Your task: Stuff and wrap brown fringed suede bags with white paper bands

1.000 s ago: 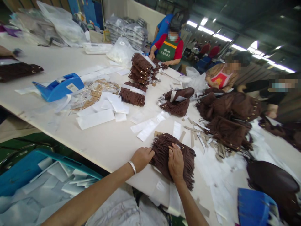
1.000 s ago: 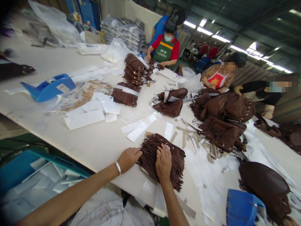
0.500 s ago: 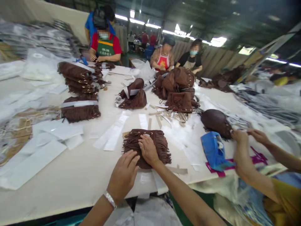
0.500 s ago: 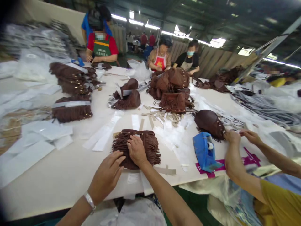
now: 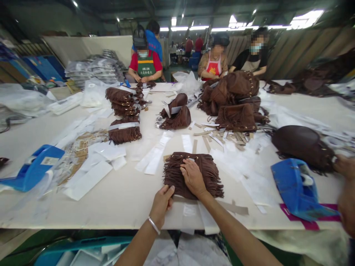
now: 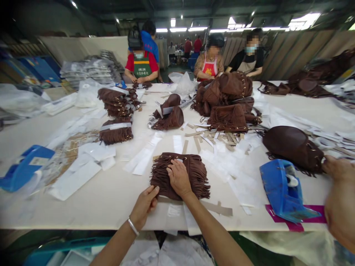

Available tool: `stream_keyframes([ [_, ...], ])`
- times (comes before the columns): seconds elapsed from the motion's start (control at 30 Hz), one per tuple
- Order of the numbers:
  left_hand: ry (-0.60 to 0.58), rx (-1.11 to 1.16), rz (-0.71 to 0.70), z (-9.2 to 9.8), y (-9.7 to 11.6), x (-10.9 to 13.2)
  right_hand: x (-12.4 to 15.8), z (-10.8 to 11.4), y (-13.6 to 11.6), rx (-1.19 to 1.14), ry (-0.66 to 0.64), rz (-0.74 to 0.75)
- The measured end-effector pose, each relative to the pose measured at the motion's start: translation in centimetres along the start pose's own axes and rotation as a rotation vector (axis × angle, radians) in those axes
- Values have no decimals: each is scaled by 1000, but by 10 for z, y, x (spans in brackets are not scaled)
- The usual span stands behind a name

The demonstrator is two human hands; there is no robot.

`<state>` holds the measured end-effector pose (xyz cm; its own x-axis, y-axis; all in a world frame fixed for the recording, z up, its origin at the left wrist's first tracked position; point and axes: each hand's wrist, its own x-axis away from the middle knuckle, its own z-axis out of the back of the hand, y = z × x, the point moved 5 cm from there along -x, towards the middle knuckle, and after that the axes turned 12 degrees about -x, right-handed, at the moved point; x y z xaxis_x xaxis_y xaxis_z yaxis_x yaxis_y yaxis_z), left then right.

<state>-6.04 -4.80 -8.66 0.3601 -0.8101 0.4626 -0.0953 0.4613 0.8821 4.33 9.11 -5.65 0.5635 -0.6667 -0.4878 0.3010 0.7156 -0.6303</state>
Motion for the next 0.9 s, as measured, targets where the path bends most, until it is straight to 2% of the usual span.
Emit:
stream_keyframes([
  [0.1, -3, 43, 6, 0, 2, -4, 1, 1, -1, 8, -3, 6],
  [0.3, 42, -10, -6, 15, -5, -5, 1, 1, -2, 21, -3, -3],
  [0.47, 62, -47, 0, 51, -12, 4, 1, 0, -1, 27, 7, -2],
  [0.57, 71, 29, 11, 70, -12, 7, 1, 0, -2, 28, 5, -4],
  [0.67, 31, 138, 41, 73, -7, 4, 1, 1, -3, 39, 2, -11],
  [0.8, 24, 232, -13, 72, 8, -1, 2, 0, -1, 53, -3, -19],
  [0.9, -25, 349, -12, 67, 13, -1, 3, -1, 0, 54, -7, -16],
])
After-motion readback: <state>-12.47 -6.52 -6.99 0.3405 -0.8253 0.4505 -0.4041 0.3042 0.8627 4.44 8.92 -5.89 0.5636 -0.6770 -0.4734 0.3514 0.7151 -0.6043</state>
